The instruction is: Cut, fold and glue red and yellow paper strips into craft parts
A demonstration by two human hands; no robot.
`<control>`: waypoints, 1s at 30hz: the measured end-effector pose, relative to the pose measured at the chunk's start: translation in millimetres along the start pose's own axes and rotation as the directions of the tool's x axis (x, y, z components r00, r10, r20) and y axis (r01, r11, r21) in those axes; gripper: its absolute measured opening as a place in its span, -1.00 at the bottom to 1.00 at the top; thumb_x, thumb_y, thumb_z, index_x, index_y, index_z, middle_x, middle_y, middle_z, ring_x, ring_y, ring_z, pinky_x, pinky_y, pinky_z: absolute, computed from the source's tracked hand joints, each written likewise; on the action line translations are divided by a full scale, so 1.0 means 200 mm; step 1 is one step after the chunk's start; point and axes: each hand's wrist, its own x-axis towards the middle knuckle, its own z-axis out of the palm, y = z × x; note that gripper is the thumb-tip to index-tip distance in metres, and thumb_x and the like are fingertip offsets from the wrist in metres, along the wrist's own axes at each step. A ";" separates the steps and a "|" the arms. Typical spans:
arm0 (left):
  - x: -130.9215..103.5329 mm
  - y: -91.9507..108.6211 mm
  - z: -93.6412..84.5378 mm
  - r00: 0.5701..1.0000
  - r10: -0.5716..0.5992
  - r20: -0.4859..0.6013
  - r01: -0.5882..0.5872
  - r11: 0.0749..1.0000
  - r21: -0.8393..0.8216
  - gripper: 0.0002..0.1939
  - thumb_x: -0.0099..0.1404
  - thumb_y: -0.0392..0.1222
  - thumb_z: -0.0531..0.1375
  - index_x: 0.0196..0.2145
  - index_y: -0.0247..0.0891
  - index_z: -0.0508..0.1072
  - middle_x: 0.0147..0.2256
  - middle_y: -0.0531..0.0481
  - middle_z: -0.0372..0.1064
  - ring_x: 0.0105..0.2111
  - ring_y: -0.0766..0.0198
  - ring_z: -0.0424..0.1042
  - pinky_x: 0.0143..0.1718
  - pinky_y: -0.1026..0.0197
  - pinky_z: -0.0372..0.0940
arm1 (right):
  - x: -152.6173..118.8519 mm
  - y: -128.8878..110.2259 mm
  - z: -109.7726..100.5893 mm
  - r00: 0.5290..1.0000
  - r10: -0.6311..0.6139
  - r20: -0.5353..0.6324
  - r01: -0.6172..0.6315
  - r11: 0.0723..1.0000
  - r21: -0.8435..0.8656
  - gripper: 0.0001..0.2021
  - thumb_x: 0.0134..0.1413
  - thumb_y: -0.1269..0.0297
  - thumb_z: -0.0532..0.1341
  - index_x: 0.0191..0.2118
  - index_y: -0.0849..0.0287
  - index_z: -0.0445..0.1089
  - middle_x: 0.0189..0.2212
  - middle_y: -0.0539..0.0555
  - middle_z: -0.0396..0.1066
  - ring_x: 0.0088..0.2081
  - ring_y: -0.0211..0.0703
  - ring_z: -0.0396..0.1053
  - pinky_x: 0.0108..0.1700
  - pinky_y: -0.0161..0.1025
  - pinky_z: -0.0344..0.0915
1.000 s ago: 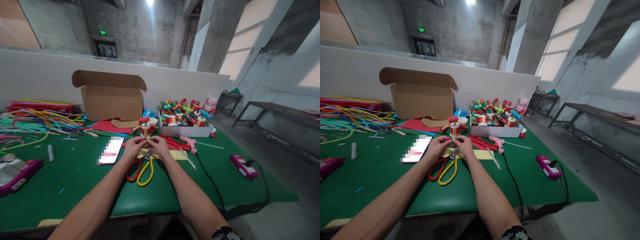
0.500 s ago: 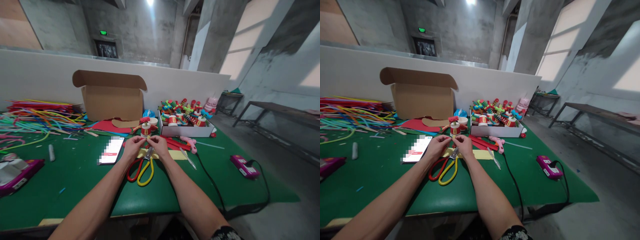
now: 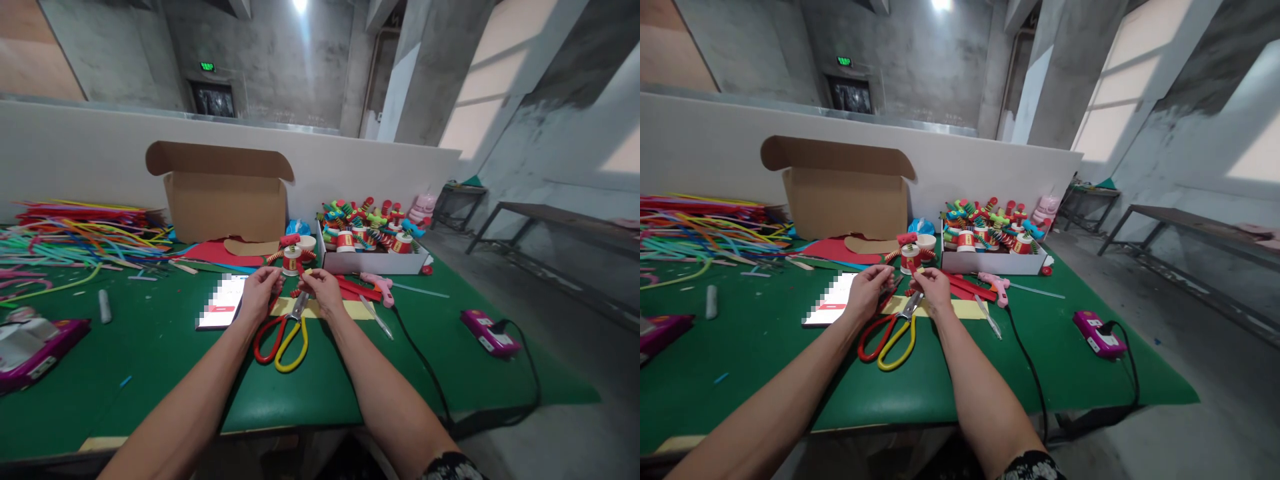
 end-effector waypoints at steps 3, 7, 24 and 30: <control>-0.01 -0.01 0.03 0.992 -0.051 0.116 0.050 0.999 0.010 -0.59 -0.08 0.07 0.31 -0.40 -0.34 0.45 -0.52 0.04 0.35 -0.54 0.39 0.27 -0.46 0.32 0.19 | -0.02 0.00 0.02 0.998 0.048 0.038 -0.051 0.996 0.068 -0.66 -0.50 0.20 0.42 -0.50 0.18 0.32 -0.59 -0.04 0.41 -0.52 -0.27 0.39 -0.36 -0.27 0.36; -0.02 -0.04 0.03 0.984 -0.035 0.176 0.018 0.995 0.100 -0.62 -0.07 0.06 0.31 -0.44 -0.34 0.46 -0.54 0.05 0.35 -0.54 0.39 0.26 -0.48 0.34 0.16 | -0.04 0.02 0.03 0.998 0.044 0.039 -0.047 0.997 0.057 -0.67 -0.51 0.21 0.43 -0.53 0.20 0.35 -0.60 -0.08 0.37 -0.56 -0.33 0.33 -0.37 -0.29 0.34; -0.03 -0.03 0.03 0.977 -0.134 0.169 0.142 0.989 -0.037 -0.65 -0.16 -0.02 0.38 -0.52 -0.35 0.44 -0.60 0.08 0.31 -0.61 0.43 0.24 -0.54 0.35 0.13 | -0.04 -0.01 0.03 0.993 0.068 0.093 -0.071 0.997 0.036 -0.70 -0.36 0.12 0.39 -0.52 0.21 0.38 -0.62 -0.06 0.37 -0.55 -0.32 0.34 -0.38 -0.31 0.32; -0.03 -0.02 0.03 0.961 -0.161 0.224 0.195 0.971 -0.137 -0.72 -0.13 -0.10 0.38 -0.51 -0.34 0.45 -0.57 0.08 0.34 -0.58 0.44 0.25 -0.51 0.36 0.15 | -0.04 -0.02 0.02 0.973 0.205 0.103 -0.220 0.963 0.159 -0.82 -0.11 0.21 0.30 -0.50 0.24 0.38 -0.60 -0.03 0.39 -0.57 -0.38 0.33 -0.44 -0.40 0.29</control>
